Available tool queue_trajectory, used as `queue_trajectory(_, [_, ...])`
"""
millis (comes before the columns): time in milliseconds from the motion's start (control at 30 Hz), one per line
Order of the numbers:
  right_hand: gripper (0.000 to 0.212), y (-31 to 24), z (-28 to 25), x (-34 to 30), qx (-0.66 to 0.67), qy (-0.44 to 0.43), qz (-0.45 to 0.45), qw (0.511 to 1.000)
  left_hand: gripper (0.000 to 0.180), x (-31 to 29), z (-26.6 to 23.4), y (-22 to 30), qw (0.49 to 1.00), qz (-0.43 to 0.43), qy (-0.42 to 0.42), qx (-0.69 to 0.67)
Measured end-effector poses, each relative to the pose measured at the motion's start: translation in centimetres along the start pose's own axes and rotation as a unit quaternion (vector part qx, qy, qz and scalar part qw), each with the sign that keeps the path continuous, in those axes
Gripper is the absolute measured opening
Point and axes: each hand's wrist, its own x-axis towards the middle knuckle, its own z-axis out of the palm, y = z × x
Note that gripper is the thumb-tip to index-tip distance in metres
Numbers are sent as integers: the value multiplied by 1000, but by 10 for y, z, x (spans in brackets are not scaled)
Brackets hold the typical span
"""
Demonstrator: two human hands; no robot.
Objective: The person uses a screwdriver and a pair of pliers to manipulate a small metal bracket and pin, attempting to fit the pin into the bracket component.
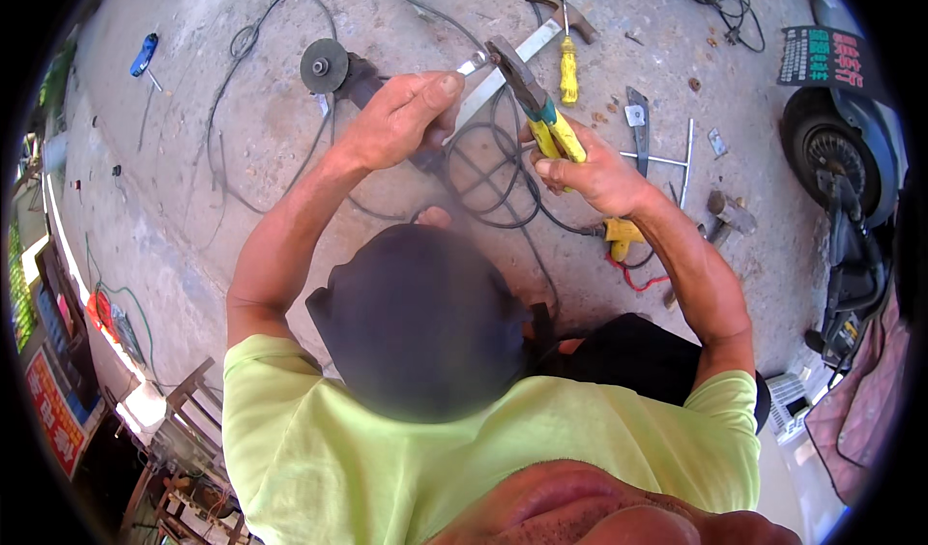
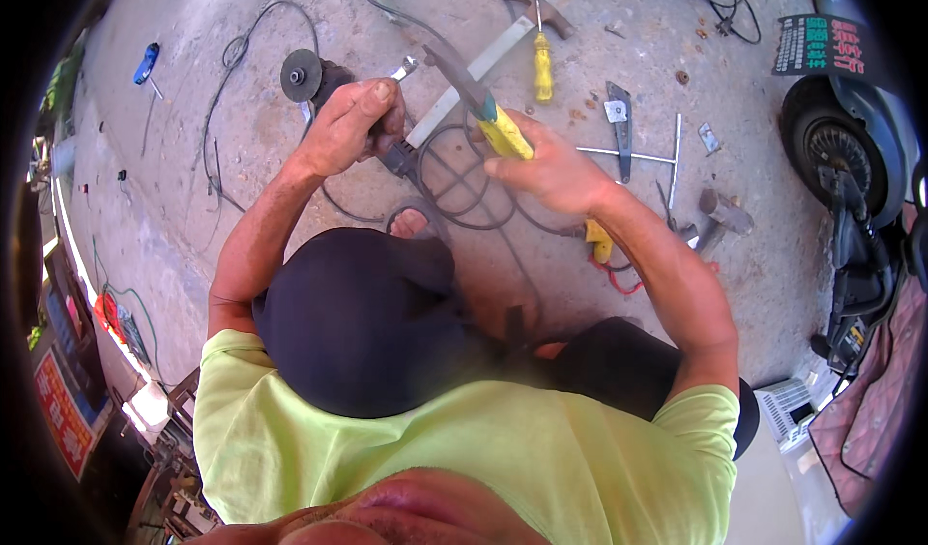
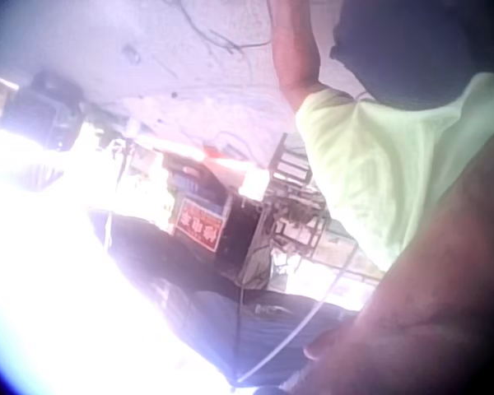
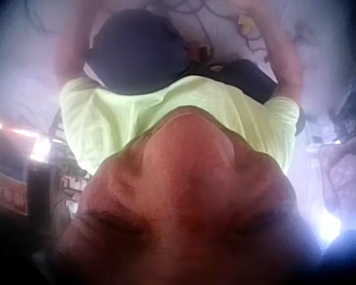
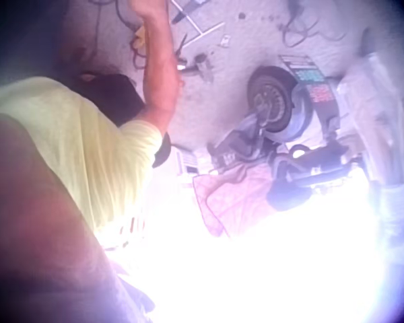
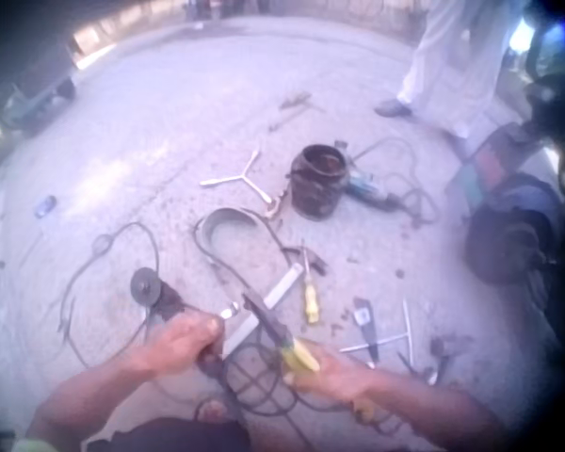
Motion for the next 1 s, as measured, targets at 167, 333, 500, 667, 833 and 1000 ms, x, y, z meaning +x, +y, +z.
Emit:
queue_trajectory(167, [43,1,9,5,-73,45,-53,995,61,0,22,-5,974,-76,1,-212])
queue_trajectory(333, [43,0,21,9,-134,103,-83,982,62,0,45,4,937,-110,22,-331])
queue_trajectory(500, [49,7,20,11,-162,147,-112,969,61,7,63,6,898,-119,30,-423])
queue_trajectory(667, [47,-6,16,5,-163,111,-96,976,64,9,59,-3,958,-21,61,-279])
queue_trajectory(833, [40,-7,18,-1,-111,71,-54,990,59,11,42,-22,990,62,56,-113])
queue_trajectory(1000, [37,-4,11,3,-126,54,-97,986,57,10,27,-24,995,82,41,-44])
